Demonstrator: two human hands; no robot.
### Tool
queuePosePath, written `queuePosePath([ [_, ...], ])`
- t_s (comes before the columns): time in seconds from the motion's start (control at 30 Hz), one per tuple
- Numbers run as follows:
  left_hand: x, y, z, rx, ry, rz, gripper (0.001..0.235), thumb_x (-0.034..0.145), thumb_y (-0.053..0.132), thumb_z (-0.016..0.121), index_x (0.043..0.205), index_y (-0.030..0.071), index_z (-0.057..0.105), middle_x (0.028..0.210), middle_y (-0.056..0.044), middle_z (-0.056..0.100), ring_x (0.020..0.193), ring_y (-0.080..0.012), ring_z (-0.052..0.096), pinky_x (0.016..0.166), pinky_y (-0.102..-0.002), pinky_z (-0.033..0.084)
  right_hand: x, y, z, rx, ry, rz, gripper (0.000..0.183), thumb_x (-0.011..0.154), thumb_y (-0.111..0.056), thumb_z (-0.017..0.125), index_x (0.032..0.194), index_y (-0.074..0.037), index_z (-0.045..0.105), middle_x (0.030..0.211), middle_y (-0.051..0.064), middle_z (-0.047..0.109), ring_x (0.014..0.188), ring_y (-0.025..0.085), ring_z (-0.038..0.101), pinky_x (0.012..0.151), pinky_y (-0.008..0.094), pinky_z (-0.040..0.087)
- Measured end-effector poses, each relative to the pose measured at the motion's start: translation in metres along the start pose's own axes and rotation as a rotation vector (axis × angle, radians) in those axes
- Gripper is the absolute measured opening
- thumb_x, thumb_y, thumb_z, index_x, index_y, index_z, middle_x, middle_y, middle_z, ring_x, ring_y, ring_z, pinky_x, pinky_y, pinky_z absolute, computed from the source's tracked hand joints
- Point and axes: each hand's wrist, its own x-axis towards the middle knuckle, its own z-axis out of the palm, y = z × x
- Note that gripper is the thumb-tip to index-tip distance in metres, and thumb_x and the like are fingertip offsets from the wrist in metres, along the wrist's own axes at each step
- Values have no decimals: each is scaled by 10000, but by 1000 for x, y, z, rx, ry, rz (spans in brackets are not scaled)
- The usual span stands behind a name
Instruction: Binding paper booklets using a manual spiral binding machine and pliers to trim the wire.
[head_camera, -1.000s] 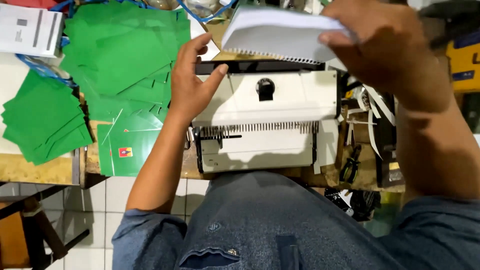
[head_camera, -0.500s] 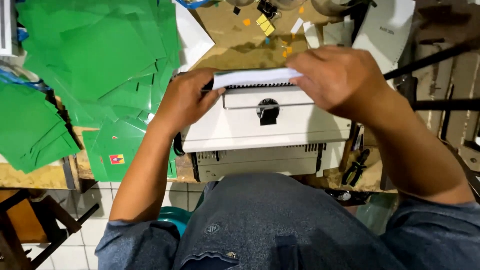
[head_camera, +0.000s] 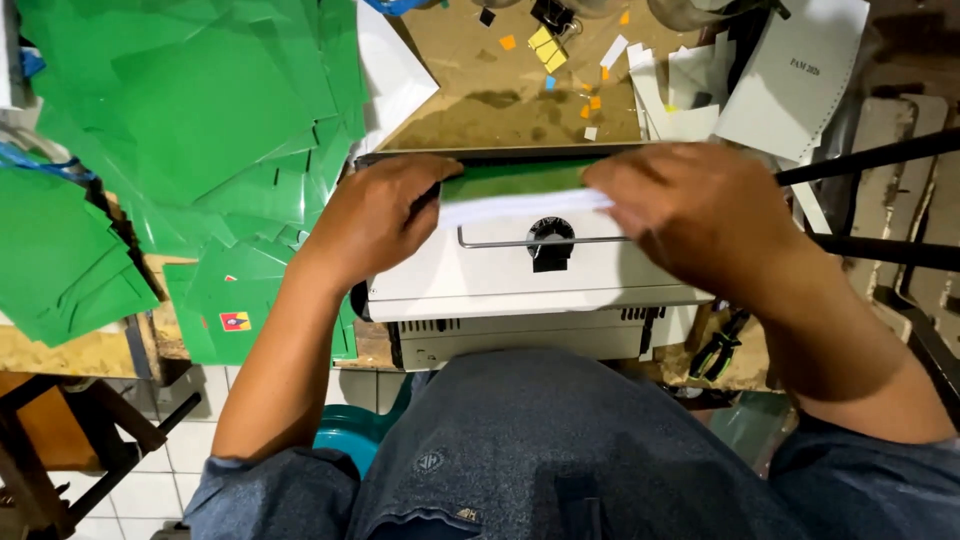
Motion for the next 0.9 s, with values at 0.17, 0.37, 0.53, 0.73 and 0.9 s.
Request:
queuePosePath([
  [0.17,-2,-4,-1,-24,-48,-11,415,821,37,638,1230,-18,682,1218,-154,728,958,-355,709,769,-415,547,-11,17,-17,389,-230,210,434,1009,-377,529,1311,-98,667,1011,110,763,555,216,675,423,326,523],
  [0.37,4,-10,-1,-32,-190,-67,577,734,70,625,1310,25,630,1233,-152,709,980,-381,687,791,-440,538,-20,64,39,940,-379,360,508,1012,-424,363,1311,-136,657,1208,110,749,865,261,747,806,439,590],
  [0.53,10,-9,5,-9,-276,-127,585,712,31,599,1296,43,615,1242,-135,701,1060,-379,671,836,-454,533,-26,63,47,1096,-449,401,503,1016,-367,389,1347,-82,639,1450,90,644,1240,260,665,1049,404,507],
  [0.73,14,-10,4,22,-328,-157,635,752,135,649,1379,61,581,1227,-141,702,1039,-382,675,819,-458,529,-36,61,59,1143,-438,561,619,1001,-509,284,1365,-147,631,1454,94,641,1266,299,653,1076,473,498],
  [0.9,17,-3,5,13,-350,-259,673,677,13,553,1345,54,618,1269,-101,711,988,-397,689,747,-474,553,-41,57,52,1194,-371,548,560,1033,-416,313,1354,-90,636,1450,103,644,1271,277,648,1094,421,477],
])
